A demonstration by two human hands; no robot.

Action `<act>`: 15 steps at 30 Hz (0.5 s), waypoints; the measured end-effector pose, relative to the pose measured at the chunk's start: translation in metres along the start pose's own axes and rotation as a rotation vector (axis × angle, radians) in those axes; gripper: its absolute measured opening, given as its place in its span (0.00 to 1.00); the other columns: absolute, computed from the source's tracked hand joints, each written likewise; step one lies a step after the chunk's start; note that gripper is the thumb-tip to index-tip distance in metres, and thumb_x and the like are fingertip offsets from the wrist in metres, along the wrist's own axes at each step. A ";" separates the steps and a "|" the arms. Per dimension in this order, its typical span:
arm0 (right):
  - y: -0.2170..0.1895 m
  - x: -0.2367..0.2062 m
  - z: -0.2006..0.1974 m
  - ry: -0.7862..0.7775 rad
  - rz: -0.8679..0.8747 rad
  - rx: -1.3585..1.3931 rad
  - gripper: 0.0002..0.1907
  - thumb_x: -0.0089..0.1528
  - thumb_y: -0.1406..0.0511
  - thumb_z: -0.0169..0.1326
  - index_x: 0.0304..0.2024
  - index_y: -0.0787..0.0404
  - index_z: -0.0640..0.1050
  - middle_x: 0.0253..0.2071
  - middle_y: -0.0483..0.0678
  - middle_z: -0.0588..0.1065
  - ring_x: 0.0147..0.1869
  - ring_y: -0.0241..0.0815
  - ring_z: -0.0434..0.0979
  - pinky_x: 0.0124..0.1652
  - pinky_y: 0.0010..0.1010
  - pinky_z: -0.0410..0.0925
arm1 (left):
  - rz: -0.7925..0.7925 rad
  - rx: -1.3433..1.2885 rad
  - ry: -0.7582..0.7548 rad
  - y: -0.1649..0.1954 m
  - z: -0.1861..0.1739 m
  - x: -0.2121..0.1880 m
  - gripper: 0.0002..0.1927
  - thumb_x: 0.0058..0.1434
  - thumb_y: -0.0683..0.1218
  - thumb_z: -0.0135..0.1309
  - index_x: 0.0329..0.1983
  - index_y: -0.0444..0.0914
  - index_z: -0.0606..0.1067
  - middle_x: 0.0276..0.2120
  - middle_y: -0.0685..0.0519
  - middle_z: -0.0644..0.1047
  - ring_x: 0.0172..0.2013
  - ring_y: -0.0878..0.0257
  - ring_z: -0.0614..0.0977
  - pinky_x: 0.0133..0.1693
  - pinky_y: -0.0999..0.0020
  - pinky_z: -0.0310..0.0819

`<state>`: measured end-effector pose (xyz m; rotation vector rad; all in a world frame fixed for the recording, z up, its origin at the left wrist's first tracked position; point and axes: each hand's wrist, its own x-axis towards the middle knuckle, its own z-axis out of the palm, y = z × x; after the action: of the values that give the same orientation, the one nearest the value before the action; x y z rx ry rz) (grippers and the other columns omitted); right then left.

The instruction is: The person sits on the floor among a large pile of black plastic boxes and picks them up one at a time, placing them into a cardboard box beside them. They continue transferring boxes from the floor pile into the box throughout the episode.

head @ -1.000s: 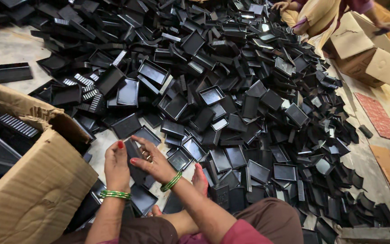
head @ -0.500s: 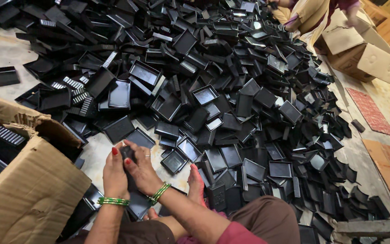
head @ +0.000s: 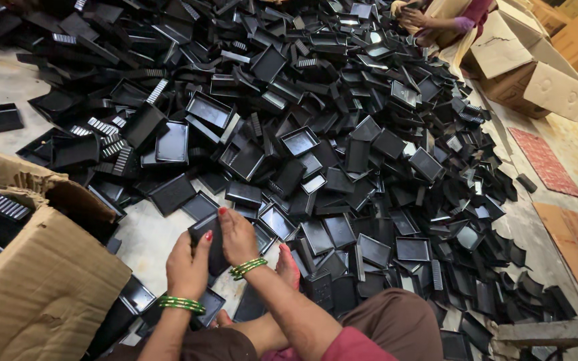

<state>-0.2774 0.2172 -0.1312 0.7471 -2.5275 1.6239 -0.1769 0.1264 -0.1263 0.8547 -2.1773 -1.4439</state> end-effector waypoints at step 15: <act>0.061 0.017 -0.004 -0.114 0.495 0.836 0.31 0.69 0.43 0.38 0.43 0.62 0.77 0.35 0.44 0.77 0.38 0.37 0.76 0.41 0.29 0.71 | 0.125 0.267 -0.200 0.018 -0.031 -0.005 0.25 0.64 0.62 0.51 0.40 0.35 0.75 0.33 0.38 0.81 0.37 0.41 0.83 0.39 0.49 0.75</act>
<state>-0.3192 0.2349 -0.1758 0.2144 -2.1343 2.9392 -0.1587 0.1136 -0.0973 0.6668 -2.5669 -1.2426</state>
